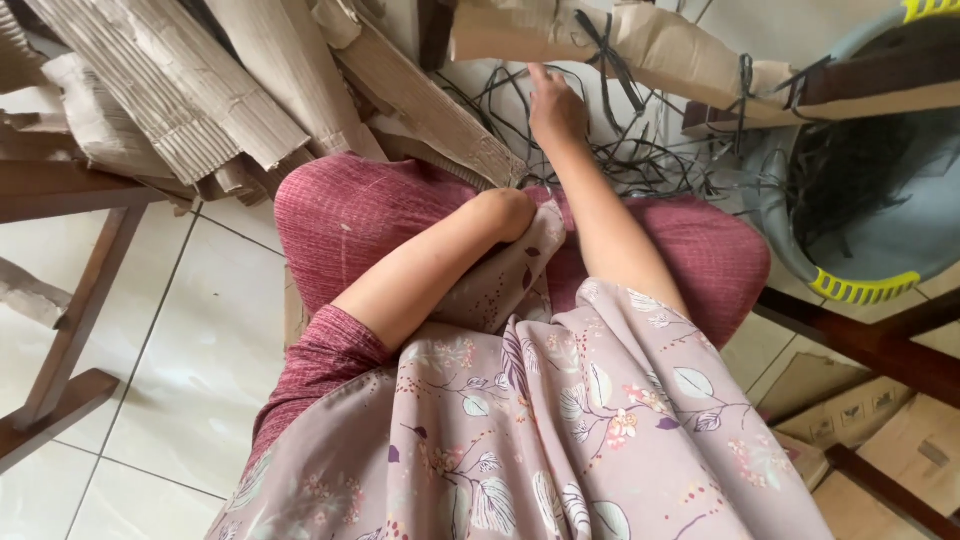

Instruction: The person sits cross-legged and ties a dark cord around a small cardboard tube, then repeats the process on a second tube. The person handles the cord and tubes by hand, pulling and knotting the cord to secure it around each tube.

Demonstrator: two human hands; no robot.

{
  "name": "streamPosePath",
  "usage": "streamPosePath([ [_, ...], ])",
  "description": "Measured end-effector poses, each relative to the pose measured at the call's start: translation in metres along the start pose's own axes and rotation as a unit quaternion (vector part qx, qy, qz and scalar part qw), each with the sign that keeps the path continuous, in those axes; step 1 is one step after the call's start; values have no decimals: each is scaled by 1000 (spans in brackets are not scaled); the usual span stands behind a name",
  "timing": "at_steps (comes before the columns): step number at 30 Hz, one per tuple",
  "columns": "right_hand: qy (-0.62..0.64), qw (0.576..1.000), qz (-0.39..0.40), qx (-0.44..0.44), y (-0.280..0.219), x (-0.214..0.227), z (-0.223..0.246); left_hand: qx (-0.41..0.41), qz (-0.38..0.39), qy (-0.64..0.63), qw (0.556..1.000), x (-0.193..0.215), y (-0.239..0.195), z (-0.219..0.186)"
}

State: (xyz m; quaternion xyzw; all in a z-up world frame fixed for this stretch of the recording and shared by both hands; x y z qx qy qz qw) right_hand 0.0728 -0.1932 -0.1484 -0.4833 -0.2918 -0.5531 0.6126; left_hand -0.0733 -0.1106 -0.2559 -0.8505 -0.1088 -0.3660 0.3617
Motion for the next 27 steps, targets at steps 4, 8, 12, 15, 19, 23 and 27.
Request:
streamPosePath([
  [4, -22, 999, -40, 30, -4, -7, -14, -5, 56, 4, 998, 40, -25, -6],
  [8, 39, 994, 69, -73, -32, -5, -40, 77, -17, -94, 993, 95, -54, 5],
  [12, 345, 935, 67, -44, -108, 74, -5, 146, 8, -116, 982, 169, -114, 12],
  [15, 515, 855, 52, 20, -140, 114, 26, 64, -102, -176, 977, 221, -153, -5],
  [19, 493, 869, -22, 36, -144, 121, 31, -73, -254, -395, 880, 262, -177, -28],
  [23, 609, 786, -104, 35, -136, 127, 58, -164, -338, -472, 797, 274, -175, -30],
  [27, 783, 599, -170, 1, -102, 89, 57, -107, -311, -513, 793, 268, -165, -12],
])
Point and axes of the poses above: each hand's wrist, its own y-axis towards the middle knuckle, its own x-axis out of the back of the hand, z = x × y, the point moved 5 cm from there along y, towards the middle knuckle, and after that the axes turned 4 degrees about -x, right-handed, at the moved point
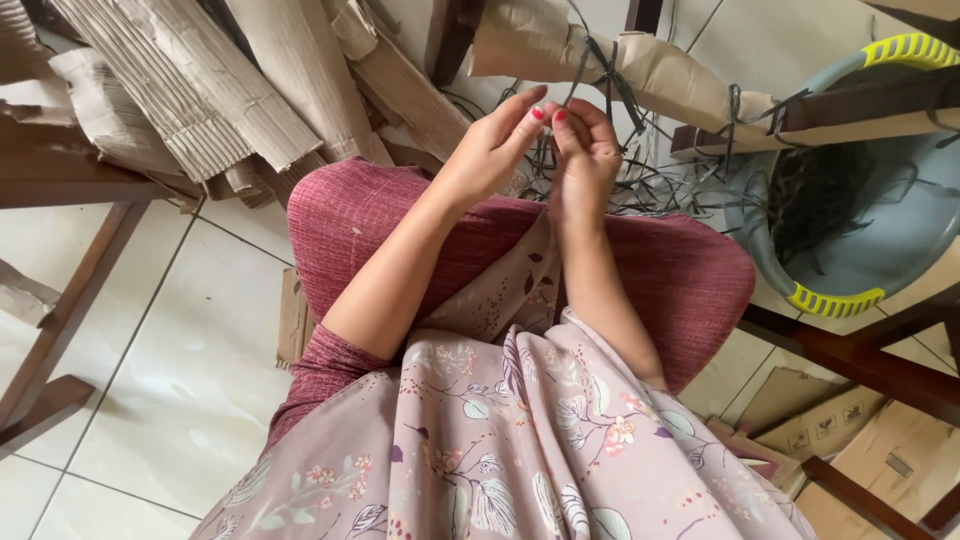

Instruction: The person sits cross-legged and ties a dark cord around a small cardboard tube, then repeats the process on a second tube. The person handles the cord and tubes by hand, pulling and knotting the cord to secure it around each tube.

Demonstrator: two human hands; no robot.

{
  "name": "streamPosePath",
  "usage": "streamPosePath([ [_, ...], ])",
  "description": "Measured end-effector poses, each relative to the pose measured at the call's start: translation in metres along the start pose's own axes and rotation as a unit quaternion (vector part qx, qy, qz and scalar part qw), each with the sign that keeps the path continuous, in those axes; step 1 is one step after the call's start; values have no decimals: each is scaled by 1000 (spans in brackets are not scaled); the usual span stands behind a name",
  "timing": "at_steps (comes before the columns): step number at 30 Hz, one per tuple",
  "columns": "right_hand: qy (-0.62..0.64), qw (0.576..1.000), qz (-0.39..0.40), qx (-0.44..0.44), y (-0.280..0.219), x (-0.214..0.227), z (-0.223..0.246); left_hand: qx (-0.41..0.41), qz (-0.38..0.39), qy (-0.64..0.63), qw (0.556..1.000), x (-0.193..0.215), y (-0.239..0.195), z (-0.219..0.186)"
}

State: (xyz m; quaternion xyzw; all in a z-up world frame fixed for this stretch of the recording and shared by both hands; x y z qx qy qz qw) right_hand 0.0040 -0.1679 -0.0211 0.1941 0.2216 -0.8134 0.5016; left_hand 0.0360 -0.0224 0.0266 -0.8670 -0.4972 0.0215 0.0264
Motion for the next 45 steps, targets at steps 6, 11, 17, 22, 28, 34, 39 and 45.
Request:
streamPosePath([
  [6, -54, 998, -43, -13, 12, -20, -12, 75, 21, 19, 997, 13, -2, 3],
  [11, -260, 964, -8, 61, 23, -47, 9, 74, -42, 84, 993, 30, 7, 4],
  [17, -544, 783, 12, 301, 66, -81, 13, 89, -119, 133, 980, 48, 17, 22],
  [22, -584, 712, 34, 389, 75, -92, 2, 103, -127, 143, 976, 50, 20, 25],
  [28, -682, 640, 173, 308, 87, -84, -9, 147, -99, 203, 963, 47, 28, 47],
  [34, -717, 583, 292, 247, 100, -88, -9, 159, -72, 263, 949, 42, 29, 46],
  [39, -597, 675, 388, 194, 94, -107, 17, 212, -57, 310, 925, 41, 31, 74],
  [45, -652, 659, 372, 35, 95, -114, 27, 255, -93, 254, 928, 44, 27, 70],
])
Point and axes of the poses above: each hand's wrist, its own y-axis towards the middle knuckle, its own x-axis out of the back of the hand, z = x × y, the point moved 5 cm from there along y, towards the middle knuckle, and after that the axes turned 4 degrees about -x, right-handed, at the moved point
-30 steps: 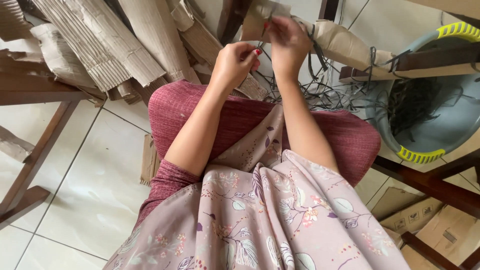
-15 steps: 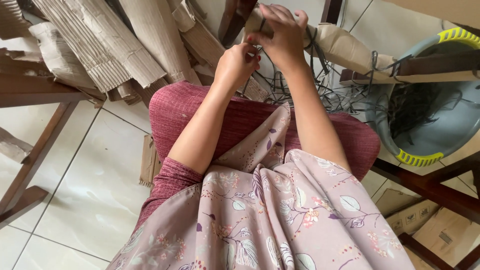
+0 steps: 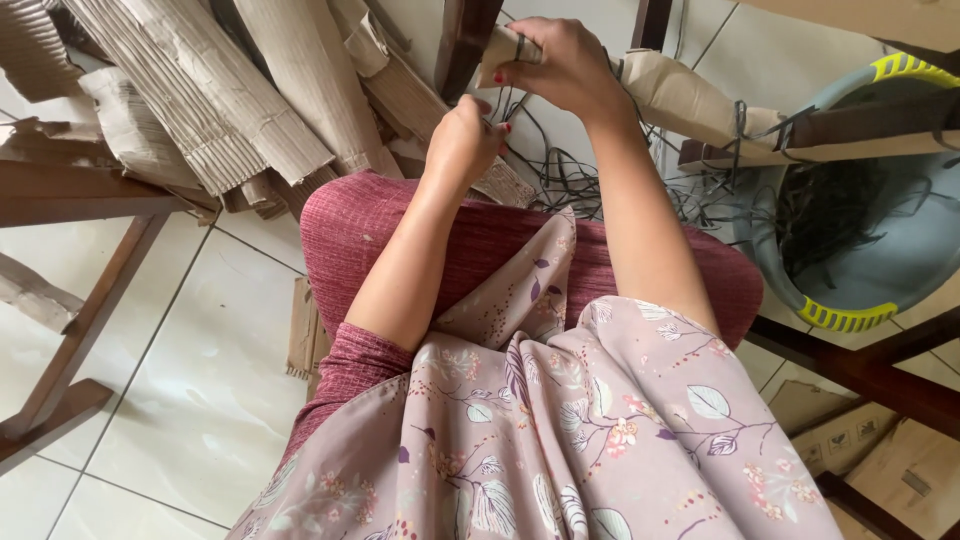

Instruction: The person sits cross-legged and ties a dark cord around a small cardboard tube, then repeats the process on a second tube. The person handles the cord and tubes by hand, pulling and knotting the cord to secure it around each tube.

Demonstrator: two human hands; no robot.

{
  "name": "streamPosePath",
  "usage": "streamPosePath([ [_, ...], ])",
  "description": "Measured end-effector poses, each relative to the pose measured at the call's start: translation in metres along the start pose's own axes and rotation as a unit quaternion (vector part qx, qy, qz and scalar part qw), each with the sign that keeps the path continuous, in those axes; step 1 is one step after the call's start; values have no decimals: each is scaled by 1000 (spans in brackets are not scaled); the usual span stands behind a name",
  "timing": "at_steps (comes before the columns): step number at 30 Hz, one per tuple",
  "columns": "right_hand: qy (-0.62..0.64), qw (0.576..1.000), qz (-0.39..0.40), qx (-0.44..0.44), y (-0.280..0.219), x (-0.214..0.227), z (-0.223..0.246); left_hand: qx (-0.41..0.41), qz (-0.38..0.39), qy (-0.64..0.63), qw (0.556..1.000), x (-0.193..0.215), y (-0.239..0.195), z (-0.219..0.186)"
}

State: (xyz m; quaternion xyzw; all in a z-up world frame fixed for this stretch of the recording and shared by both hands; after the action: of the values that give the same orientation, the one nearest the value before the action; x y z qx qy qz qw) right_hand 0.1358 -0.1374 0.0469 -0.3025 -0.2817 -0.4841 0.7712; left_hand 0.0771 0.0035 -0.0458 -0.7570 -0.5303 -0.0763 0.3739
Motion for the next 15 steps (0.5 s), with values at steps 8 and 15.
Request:
streamPosePath([
  [8, 11, 999, 30, 7, 9, -6, -16, -10, -5, -63, 998, 2, 2, -5],
  [15, -57, 994, -64, 61, 2, -7, -11, -68, -12, -31, 997, -5, 12, 0],
])
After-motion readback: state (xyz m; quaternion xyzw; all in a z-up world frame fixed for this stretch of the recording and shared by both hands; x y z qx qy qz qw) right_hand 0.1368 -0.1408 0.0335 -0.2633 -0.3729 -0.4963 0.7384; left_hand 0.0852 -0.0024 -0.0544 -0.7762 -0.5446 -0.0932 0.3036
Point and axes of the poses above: each hand's wrist, its own y-axis towards the middle knuckle, its own x-axis out of the back of the hand, z = x × y, the point moved 5 cm from there along y, towards the middle knuckle, and after that the axes turned 4 degrees about -x, right-handed, at the moved point
